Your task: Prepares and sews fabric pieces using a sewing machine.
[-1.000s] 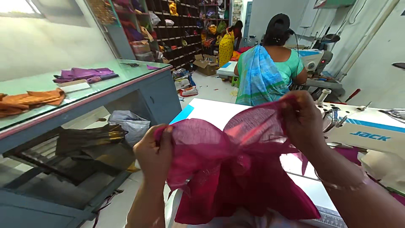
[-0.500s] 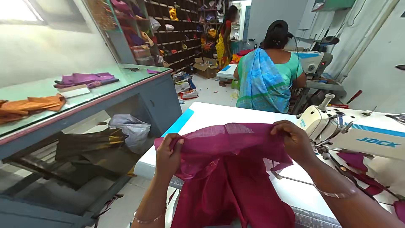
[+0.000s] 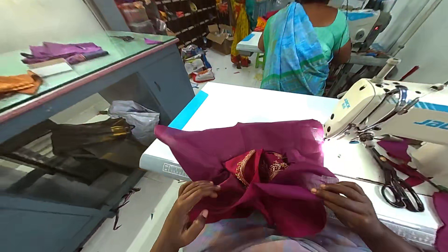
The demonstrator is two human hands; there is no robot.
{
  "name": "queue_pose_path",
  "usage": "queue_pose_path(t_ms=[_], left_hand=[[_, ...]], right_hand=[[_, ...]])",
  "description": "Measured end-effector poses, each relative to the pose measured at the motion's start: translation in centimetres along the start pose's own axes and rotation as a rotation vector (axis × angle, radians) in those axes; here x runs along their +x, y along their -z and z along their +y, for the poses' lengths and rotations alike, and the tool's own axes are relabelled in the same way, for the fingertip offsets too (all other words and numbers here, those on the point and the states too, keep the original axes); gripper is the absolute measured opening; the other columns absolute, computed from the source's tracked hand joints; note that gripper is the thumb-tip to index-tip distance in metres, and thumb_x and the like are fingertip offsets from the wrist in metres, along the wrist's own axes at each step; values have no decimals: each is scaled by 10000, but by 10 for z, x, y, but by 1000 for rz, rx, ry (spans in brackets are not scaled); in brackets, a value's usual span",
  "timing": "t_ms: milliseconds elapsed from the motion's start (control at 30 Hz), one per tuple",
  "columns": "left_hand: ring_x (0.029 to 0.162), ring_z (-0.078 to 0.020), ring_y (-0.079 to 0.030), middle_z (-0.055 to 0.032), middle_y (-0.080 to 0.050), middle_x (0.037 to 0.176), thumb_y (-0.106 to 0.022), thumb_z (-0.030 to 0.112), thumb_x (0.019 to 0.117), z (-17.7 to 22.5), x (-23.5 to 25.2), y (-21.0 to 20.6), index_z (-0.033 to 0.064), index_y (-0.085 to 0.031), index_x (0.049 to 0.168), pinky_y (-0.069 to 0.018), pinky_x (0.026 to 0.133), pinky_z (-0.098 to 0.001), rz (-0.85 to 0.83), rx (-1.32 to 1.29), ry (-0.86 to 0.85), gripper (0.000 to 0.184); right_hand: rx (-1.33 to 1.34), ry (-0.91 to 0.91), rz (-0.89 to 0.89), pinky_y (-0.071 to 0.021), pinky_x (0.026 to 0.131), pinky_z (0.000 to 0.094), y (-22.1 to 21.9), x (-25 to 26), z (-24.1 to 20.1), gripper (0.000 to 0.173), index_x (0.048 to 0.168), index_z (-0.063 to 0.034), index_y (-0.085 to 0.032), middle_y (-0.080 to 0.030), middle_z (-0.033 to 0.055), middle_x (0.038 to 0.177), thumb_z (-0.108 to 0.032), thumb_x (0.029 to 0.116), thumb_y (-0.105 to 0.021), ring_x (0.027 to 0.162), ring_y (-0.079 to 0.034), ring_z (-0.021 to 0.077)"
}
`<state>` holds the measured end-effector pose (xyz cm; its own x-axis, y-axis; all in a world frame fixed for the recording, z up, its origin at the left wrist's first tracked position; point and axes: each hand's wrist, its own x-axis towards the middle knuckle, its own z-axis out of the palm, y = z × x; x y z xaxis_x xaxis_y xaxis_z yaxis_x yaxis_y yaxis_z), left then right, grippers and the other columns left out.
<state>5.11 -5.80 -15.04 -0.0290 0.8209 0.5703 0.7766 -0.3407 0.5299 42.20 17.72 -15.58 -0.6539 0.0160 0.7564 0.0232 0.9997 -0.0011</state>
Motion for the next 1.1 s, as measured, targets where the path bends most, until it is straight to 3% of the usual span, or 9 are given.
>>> queue_pose_path(t_ms=[133, 233, 467, 567, 633, 733, 800, 933, 1100], left_hand=[[1184, -130, -628, 10, -729, 1155, -465, 653, 991, 44, 26, -30, 151, -716, 1177, -458, 1065, -429, 126, 76, 108, 591], [1070, -199, -688, -42, -755, 1040, -658, 457, 929, 59, 44, -60, 92, -763, 1052, -507, 980, -454, 165, 198, 160, 399], [720, 16, -642, 75, -711, 814, -692, 173, 954, 72, 81, -57, 123, -757, 962, -533, 659, -179, 61, -306, 583, 83], [671, -28, -612, 52, -691, 766, -653, 139, 981, 69, 93, -53, 116, -750, 956, -496, 617, -202, 42, -448, 643, 103], [650, -26, -586, 52, -671, 758, -629, 131, 992, 68, 100, -50, 110, -736, 954, -477, 601, -189, 58, -442, 616, 116], [687, -14, -611, 55, -686, 814, -619, 145, 1004, 70, 108, -48, 113, -729, 976, -502, 627, -176, 104, -351, 554, 117], [909, 0, -648, 52, -694, 1023, -626, 160, 984, 67, 111, -50, 114, -741, 977, -550, 778, -182, 130, -262, 439, 124], [1343, -69, -510, -26, -508, 1509, -606, 121, 959, 51, 119, -57, 63, -699, 864, -519, 1010, -251, 75, -300, 188, 145], [1296, -91, -560, 4, -648, 1328, -584, 106, 984, 40, 128, -72, 72, -672, 883, -468, 1099, -314, 11, -491, 86, 139]], right_hand=[[-8, -7, 8, -439, 1033, 314, 5, 0, -13, 152, 981, -117, -641, -708, -19, 1201, -67, 1042, -511, 1189, -607, 150], [68, -119, 63, -466, 1023, 294, 2, 9, -18, 165, 1051, -108, -641, -683, 16, 1182, -99, 1061, -476, 1147, -621, 137], [168, -643, 95, -553, 805, 199, -12, 40, -14, 232, 1095, -43, -710, -698, 31, 1018, -153, 994, -532, 904, -653, 28], [110, -720, 84, -570, 715, 266, -20, 63, -1, 220, 1095, -15, -718, -698, 74, 944, -92, 983, -545, 793, -667, 102], [41, -736, 56, -592, 743, 423, -24, 82, 8, 207, 1094, 35, -713, -716, 158, 984, -68, 1005, -558, 841, -707, 242], [-28, -704, 11, -577, 811, 554, -34, 103, 28, 220, 1122, 55, -707, -721, 209, 1057, -58, 1022, -547, 946, -719, 357], [-46, -658, -2, -567, 834, 572, -43, 112, 39, 225, 1116, 52, -717, -726, 220, 1067, -60, 1020, -547, 981, -719, 383], [-6, -668, -84, -533, 900, 608, -57, 122, 48, 253, 1166, 55, -705, -719, 238, 1107, -74, 1036, -530, 1050, -700, 414], [59, -720, -274, -502, 913, 628, -66, 131, 48, 290, 1244, 30, -645, -722, 227, 1075, 38, 961, -583, 1015, -694, 433]])
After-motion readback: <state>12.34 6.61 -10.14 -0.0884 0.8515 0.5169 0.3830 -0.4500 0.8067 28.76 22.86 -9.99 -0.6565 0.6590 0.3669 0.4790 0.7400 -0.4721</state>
